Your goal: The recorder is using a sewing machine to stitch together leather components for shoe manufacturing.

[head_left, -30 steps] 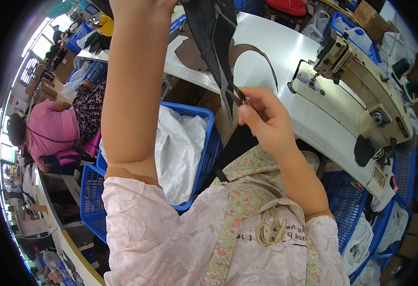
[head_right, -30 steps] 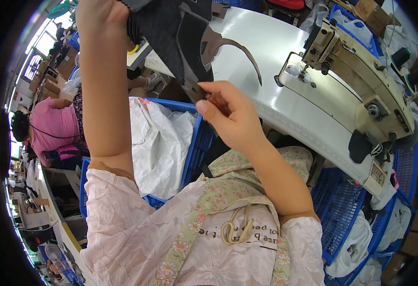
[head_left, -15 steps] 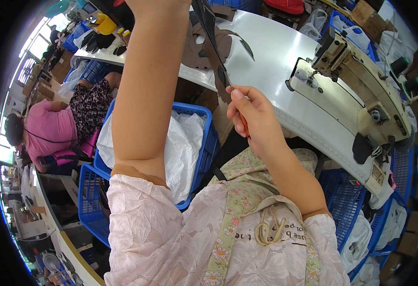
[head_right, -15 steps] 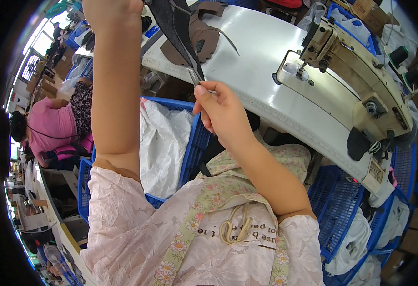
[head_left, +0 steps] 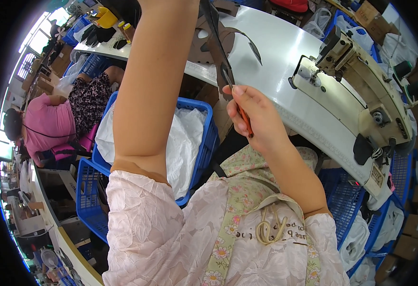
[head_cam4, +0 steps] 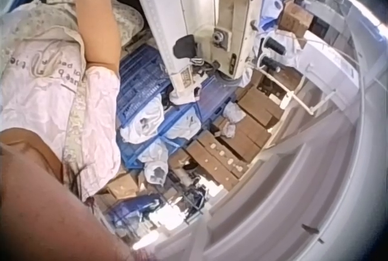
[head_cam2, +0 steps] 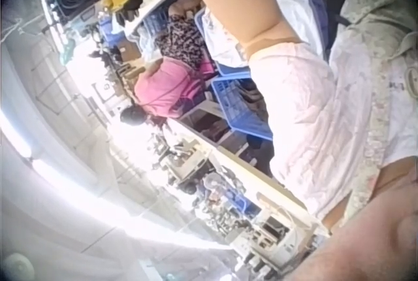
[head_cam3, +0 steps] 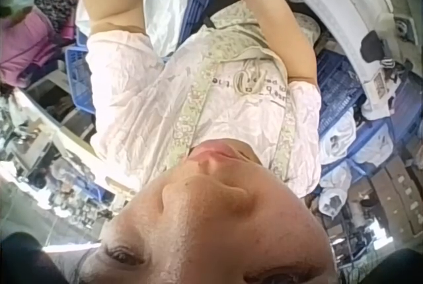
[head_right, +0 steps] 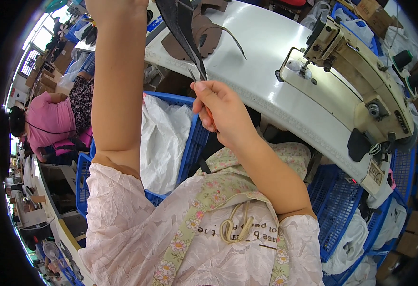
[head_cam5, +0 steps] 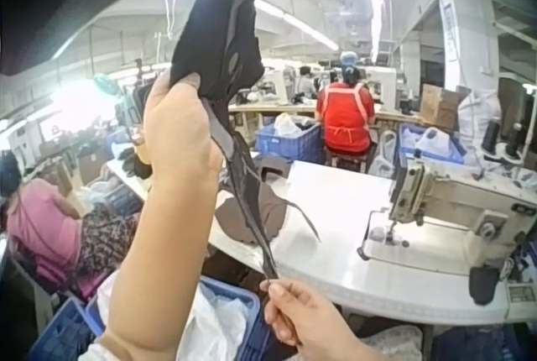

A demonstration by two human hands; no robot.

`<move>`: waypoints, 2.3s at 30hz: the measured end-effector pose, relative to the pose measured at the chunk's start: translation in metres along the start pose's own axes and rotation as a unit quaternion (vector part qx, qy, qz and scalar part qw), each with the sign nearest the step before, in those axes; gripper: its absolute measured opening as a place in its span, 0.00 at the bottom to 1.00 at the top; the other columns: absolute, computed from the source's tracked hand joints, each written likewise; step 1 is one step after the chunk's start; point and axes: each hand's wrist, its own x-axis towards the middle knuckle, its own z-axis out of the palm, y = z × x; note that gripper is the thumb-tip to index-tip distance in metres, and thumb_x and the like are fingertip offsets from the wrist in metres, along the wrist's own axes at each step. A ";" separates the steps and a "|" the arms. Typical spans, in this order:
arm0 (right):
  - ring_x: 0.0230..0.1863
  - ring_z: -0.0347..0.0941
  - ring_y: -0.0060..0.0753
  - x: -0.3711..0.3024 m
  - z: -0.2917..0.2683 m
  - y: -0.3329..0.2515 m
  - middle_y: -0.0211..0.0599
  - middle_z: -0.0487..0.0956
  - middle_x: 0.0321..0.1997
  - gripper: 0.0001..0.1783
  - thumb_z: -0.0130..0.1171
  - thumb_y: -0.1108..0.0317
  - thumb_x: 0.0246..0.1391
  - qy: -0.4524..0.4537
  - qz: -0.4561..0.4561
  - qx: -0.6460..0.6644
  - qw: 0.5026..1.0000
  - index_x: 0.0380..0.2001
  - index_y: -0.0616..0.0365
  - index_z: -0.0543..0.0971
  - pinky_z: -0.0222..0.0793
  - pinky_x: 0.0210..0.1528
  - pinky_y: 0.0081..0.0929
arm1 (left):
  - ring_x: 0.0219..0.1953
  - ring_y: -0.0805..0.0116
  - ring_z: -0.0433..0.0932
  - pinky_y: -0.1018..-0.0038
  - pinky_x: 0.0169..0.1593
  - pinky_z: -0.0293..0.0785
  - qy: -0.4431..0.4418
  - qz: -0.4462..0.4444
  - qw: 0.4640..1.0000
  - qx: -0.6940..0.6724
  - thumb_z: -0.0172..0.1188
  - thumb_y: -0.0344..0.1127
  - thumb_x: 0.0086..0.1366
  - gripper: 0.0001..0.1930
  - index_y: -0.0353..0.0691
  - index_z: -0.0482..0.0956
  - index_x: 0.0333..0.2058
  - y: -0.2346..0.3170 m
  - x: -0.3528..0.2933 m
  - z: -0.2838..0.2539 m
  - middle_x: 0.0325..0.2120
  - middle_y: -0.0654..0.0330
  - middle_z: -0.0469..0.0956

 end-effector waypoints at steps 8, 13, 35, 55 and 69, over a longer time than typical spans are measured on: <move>0.15 0.62 0.14 0.005 -0.004 0.001 0.29 0.73 0.23 0.19 0.55 0.56 0.64 0.020 -0.013 0.011 1.000 0.45 0.64 0.73 0.53 0.14 0.14 | 0.38 0.63 0.79 0.74 0.46 0.73 -0.024 0.019 1.000 0.004 0.48 0.22 0.62 0.12 0.28 0.77 0.43 -0.004 0.003 -0.007 0.37 0.52 0.81; 0.15 0.61 0.13 0.009 -0.004 -0.004 0.28 0.73 0.22 0.19 0.54 0.57 0.65 0.030 -0.014 0.010 0.999 0.45 0.64 0.73 0.52 0.14 0.14 | 0.38 0.63 0.79 0.74 0.46 0.73 -0.004 -0.026 0.999 -0.021 0.48 0.21 0.62 0.12 0.29 0.77 0.42 -0.001 -0.001 0.002 0.36 0.52 0.81; 0.25 0.70 0.19 0.000 -0.076 0.034 0.43 0.78 0.47 0.21 0.61 0.65 0.57 -0.290 0.119 -0.039 0.949 0.51 0.64 0.73 0.55 0.16 0.11 | 0.47 0.52 0.80 0.60 0.52 0.80 0.310 -0.052 0.795 0.518 0.56 0.31 0.67 0.18 0.27 0.71 0.52 0.408 0.001 -0.228 0.49 0.44 0.77; 0.16 0.60 0.12 -0.002 -0.065 0.046 0.34 0.78 0.27 0.13 0.55 0.68 0.62 -0.121 0.224 -0.140 0.957 0.48 0.59 0.75 0.53 0.17 0.11 | 0.54 0.44 0.72 0.57 0.58 0.66 0.431 -0.302 0.330 0.784 0.57 0.45 0.64 0.28 0.30 0.71 0.56 0.291 -0.267 -0.613 0.52 0.42 0.73; 0.18 0.63 0.11 -0.026 -0.096 0.010 0.32 0.79 0.29 0.15 0.55 0.66 0.62 -0.036 0.149 -0.154 0.976 0.50 0.58 0.73 0.55 0.19 0.12 | 0.67 0.39 0.54 0.57 0.70 0.48 -0.324 -0.157 0.630 0.689 0.62 0.60 0.56 0.44 0.31 0.63 0.62 -0.229 -0.104 -0.209 0.63 0.34 0.59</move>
